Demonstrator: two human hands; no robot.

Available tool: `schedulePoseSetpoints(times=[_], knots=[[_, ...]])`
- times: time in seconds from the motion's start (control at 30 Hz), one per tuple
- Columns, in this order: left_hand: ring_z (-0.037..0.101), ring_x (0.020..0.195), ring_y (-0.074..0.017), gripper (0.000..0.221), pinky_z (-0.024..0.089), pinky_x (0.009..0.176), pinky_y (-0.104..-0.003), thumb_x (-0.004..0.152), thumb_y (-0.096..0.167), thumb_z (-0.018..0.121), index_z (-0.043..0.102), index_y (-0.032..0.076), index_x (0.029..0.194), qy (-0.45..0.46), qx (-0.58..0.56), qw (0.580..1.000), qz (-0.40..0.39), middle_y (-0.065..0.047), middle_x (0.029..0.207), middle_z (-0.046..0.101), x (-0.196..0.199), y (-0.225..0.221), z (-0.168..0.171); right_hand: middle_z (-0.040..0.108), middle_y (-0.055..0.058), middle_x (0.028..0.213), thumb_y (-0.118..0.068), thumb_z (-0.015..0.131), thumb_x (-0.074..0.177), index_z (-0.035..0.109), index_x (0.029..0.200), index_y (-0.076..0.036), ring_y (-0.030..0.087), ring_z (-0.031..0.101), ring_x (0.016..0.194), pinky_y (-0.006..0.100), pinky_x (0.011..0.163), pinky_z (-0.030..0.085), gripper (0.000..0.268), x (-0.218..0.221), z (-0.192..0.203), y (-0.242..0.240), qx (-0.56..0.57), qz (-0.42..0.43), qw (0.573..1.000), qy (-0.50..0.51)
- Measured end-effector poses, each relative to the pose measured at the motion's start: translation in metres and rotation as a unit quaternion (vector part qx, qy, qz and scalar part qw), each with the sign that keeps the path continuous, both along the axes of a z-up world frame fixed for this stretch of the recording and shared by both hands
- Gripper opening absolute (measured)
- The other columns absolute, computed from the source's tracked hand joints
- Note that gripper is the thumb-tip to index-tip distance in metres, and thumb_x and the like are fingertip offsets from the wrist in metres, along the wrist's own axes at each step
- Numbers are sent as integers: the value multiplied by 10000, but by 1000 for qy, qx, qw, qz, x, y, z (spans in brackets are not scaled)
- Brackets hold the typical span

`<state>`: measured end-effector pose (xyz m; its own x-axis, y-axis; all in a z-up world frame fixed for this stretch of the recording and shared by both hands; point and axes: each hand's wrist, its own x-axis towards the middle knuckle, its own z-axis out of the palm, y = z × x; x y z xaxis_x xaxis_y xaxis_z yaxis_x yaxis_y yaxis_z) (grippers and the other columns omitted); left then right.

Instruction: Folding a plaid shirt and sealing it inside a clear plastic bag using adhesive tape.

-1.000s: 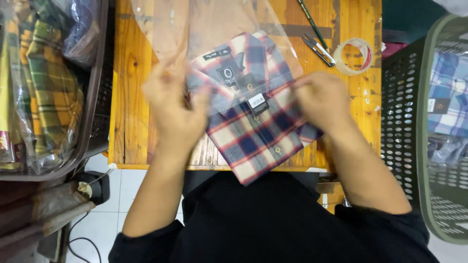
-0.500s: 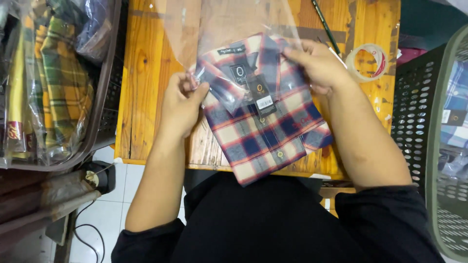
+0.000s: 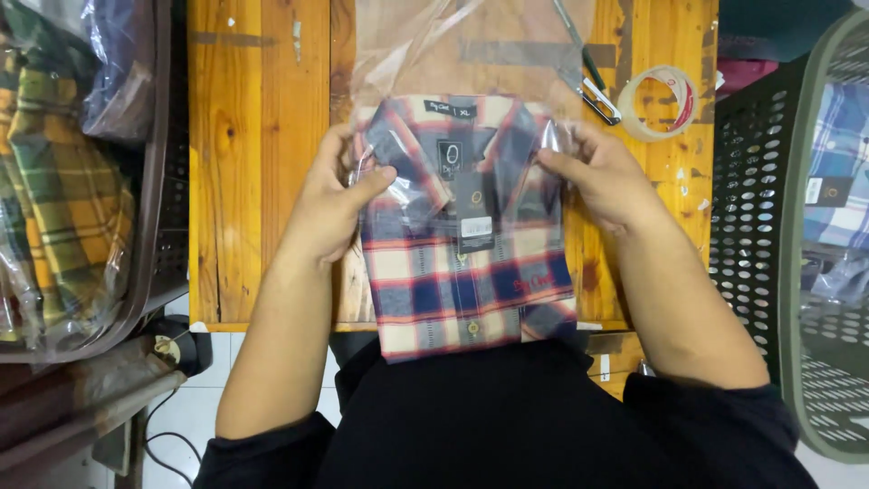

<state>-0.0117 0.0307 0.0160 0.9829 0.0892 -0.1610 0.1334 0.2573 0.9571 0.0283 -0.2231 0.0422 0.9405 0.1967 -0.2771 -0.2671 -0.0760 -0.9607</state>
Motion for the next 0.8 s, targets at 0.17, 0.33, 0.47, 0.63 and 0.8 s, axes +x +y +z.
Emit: schedulePoseSetpoints(times=[0.17, 0.33, 0.47, 0.63, 0.8], knots=[[472, 1031, -201, 727, 484, 840, -333, 695, 9, 712, 271, 156, 1254, -59, -40, 997, -17, -98, 1111, 464, -9, 2, -13, 517, 44, 1023, -101, 686, 709, 362, 1180, -119, 162, 523, 965, 307, 830, 469, 572, 3, -16, 4, 118, 29, 992, -40], [560, 932, -302, 807, 540, 754, -439, 640, 22, 731, 237, 99, 1274, 96, -81, 990, 60, -202, 1037, 503, -17, -15, -13, 507, 11, 923, -49, 615, 734, 389, 1125, -152, 142, 565, 845, 268, 744, 517, 463, 5, -33, -4, 175, 18, 983, 51], [612, 887, -315, 330, 521, 754, -477, 753, 190, 447, 506, 73, 1056, 124, -403, 897, 131, -173, 963, 605, -33, -17, -30, 562, 81, 1059, -58, 571, 747, 364, 1221, -169, 225, 606, 911, 376, 746, 533, 529, 11, -60, -18, 298, 41, 949, 98], [626, 865, -247, 404, 546, 710, -412, 732, 19, 512, 483, 79, 1130, 57, -303, 945, 104, -150, 919, 627, -45, -29, -46, 448, 153, 1260, -91, 512, 733, 271, 1308, -215, 389, 458, 1122, 607, 845, 380, 636, 1, -62, -12, 396, 67, 910, 101], [609, 830, -204, 308, 512, 727, -361, 763, 82, 524, 488, 98, 1069, 73, -264, 952, 138, -97, 863, 597, -42, -34, -65, 612, 189, 755, -223, 541, 756, 583, 911, 4, 291, 647, 689, 455, 629, 542, 278, -11, -81, -20, 386, -12, 913, 133]])
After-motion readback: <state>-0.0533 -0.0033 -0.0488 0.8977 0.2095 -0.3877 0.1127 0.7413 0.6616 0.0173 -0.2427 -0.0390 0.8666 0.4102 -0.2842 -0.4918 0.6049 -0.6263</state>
